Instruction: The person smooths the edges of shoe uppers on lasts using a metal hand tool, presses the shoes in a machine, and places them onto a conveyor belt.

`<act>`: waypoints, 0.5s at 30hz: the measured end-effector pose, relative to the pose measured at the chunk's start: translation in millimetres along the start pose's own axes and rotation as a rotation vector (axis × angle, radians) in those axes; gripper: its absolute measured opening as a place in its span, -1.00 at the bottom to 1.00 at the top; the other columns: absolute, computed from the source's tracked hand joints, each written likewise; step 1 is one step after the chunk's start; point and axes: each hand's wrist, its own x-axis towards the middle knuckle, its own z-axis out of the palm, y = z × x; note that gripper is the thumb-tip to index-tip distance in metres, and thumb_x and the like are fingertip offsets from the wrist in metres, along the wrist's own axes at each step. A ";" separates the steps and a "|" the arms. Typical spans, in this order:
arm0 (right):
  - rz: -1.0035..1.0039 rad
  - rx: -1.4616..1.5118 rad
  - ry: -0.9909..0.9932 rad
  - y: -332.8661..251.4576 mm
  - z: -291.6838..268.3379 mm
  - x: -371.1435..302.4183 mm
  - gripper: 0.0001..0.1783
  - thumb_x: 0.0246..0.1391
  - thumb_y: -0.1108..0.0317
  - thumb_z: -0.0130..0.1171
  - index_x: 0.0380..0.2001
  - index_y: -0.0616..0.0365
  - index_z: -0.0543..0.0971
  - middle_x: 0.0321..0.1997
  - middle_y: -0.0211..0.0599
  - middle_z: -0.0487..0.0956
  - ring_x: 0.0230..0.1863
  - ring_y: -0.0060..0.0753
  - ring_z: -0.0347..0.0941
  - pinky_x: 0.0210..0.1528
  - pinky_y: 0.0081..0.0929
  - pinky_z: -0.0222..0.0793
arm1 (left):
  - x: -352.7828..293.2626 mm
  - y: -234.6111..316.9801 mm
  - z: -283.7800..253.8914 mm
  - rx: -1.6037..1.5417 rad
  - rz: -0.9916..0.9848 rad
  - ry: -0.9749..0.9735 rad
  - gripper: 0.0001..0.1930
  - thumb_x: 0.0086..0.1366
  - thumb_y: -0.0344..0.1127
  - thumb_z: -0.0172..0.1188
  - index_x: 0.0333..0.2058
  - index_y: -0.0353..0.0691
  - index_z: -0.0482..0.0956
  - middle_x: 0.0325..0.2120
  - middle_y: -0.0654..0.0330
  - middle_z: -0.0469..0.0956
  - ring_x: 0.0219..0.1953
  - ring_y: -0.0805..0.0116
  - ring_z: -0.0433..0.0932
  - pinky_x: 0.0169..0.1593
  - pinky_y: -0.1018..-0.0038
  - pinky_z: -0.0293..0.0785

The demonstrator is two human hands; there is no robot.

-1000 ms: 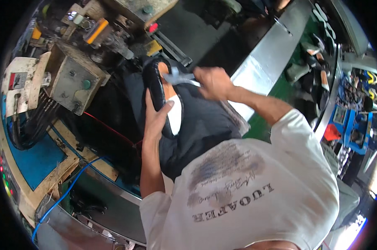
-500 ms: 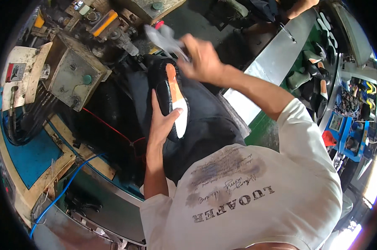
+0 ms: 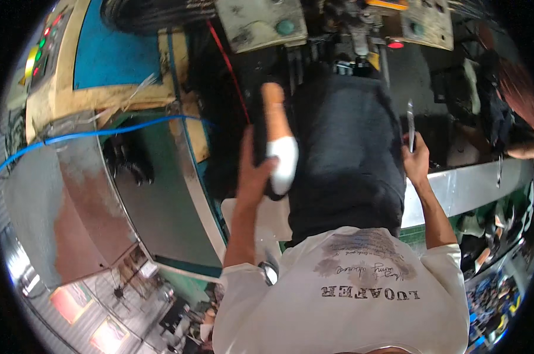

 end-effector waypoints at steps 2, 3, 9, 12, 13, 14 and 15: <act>0.015 0.035 -0.018 25.9 8.0 3.3 -0.73 0.20 0.52 0.22 -0.02 0.24 0.60 -0.30 -0.18 0.63 -0.30 -0.38 0.53 -0.15 -0.31 0.49 | 7.3 -17.7 -85.3 0.179 -0.107 0.213 -0.01 0.27 -0.42 0.37 0.61 -0.29 0.03 0.58 -0.09 0.14 0.58 0.07 0.18 0.58 0.28 0.12; 0.164 0.085 -0.081 28.1 10.3 3.3 -0.75 0.22 0.51 0.20 -0.03 0.22 0.61 -0.33 -0.30 0.61 -0.35 -0.50 0.47 -0.23 -0.39 0.44 | 4.9 -43.8 -133.7 0.273 -0.088 0.361 0.02 0.28 -0.38 0.38 0.62 -0.24 -0.01 0.55 -0.20 0.16 0.57 0.00 0.20 0.58 0.28 0.13; 0.431 0.369 0.092 91.0 2.9 7.2 -0.72 0.36 0.36 0.21 0.06 0.24 0.60 -0.41 -0.55 0.48 -0.50 -0.68 0.33 -0.48 -0.57 0.22 | 21.9 -160.3 -353.4 1.355 -0.479 0.609 0.22 0.23 -0.37 0.41 0.66 0.24 -0.28 0.47 -0.66 -0.04 0.49 -0.55 0.18 0.46 -0.10 0.39; 0.575 0.342 0.175 75.4 -16.8 -3.0 -0.74 0.35 0.30 0.25 0.01 0.18 0.56 -0.47 -0.57 0.42 -0.61 -0.67 0.25 -0.62 -0.53 0.12 | 38.6 -202.6 -387.8 1.405 -0.485 0.601 0.24 0.24 -0.34 0.40 0.66 0.30 -0.34 0.53 -0.61 -0.20 0.50 -0.60 0.14 0.39 -0.17 0.47; 0.620 0.268 0.171 85.4 -25.0 -6.3 -0.74 0.37 0.28 0.21 0.03 0.14 0.55 -0.48 -0.58 0.40 -0.61 -0.68 0.25 -0.61 -0.55 0.12 | 42.7 -207.4 -412.3 1.487 -0.571 0.532 0.21 0.30 -0.36 0.36 0.65 0.33 -0.39 0.55 -0.59 -0.25 0.53 -0.52 0.13 0.39 -0.12 0.48; 0.664 0.196 0.162 98.5 -30.7 -10.1 -0.74 0.39 0.26 0.18 0.05 0.10 0.54 -0.48 -0.58 0.39 -0.61 -0.68 0.24 -0.60 -0.56 0.12 | 46.3 -210.1 -436.3 1.544 -0.631 0.496 0.19 0.32 -0.37 0.34 0.65 0.33 -0.38 0.55 -0.56 -0.22 0.51 -0.46 0.20 0.38 -0.11 0.50; 0.706 0.191 0.222 103.7 -29.9 -15.7 -0.77 0.38 0.22 0.21 -0.01 0.07 0.57 -0.53 -0.60 0.36 -0.63 -0.67 0.22 -0.61 -0.56 0.13 | 50.5 -211.3 -456.9 1.595 -0.696 0.455 0.17 0.34 -0.37 0.32 0.65 0.32 -0.37 0.55 -0.53 -0.18 0.49 -0.40 0.26 0.36 -0.10 0.52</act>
